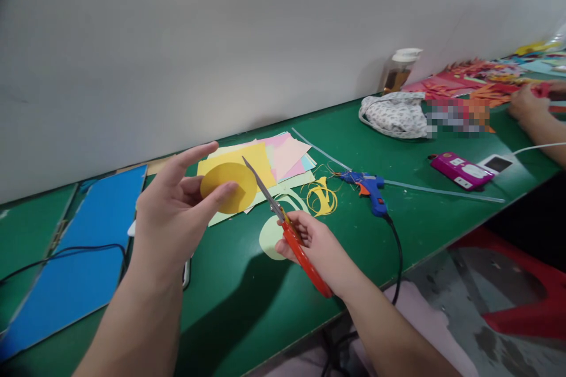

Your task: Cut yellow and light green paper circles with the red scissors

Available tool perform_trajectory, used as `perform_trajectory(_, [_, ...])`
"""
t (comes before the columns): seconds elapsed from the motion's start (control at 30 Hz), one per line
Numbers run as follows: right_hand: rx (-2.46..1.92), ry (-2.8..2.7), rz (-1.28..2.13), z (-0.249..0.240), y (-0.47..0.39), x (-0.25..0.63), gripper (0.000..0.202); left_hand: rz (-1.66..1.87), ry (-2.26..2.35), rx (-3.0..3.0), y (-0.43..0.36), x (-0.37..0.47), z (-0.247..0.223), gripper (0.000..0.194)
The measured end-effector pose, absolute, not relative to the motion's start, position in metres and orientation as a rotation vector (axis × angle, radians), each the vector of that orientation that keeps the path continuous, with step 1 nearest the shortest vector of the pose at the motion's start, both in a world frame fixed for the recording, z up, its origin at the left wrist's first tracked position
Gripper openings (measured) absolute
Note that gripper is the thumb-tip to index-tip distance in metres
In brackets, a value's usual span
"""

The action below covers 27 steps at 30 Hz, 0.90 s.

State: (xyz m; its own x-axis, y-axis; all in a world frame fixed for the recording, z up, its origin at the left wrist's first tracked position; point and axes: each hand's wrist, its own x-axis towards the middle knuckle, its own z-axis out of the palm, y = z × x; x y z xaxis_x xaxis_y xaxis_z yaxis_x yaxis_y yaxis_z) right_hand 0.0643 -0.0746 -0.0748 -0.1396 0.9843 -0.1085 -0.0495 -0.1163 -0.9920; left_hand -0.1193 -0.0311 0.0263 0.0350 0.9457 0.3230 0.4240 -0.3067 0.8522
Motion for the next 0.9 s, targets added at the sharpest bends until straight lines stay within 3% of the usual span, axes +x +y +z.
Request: perform_trajectory(0.9, [-1.189, -1.191, 1.425, -0.0755, -0.0743, 0.0647, 0.052, 1.383, 1.428, 1.691, -0.0312, -0.1161, 0.0249, 0.051])
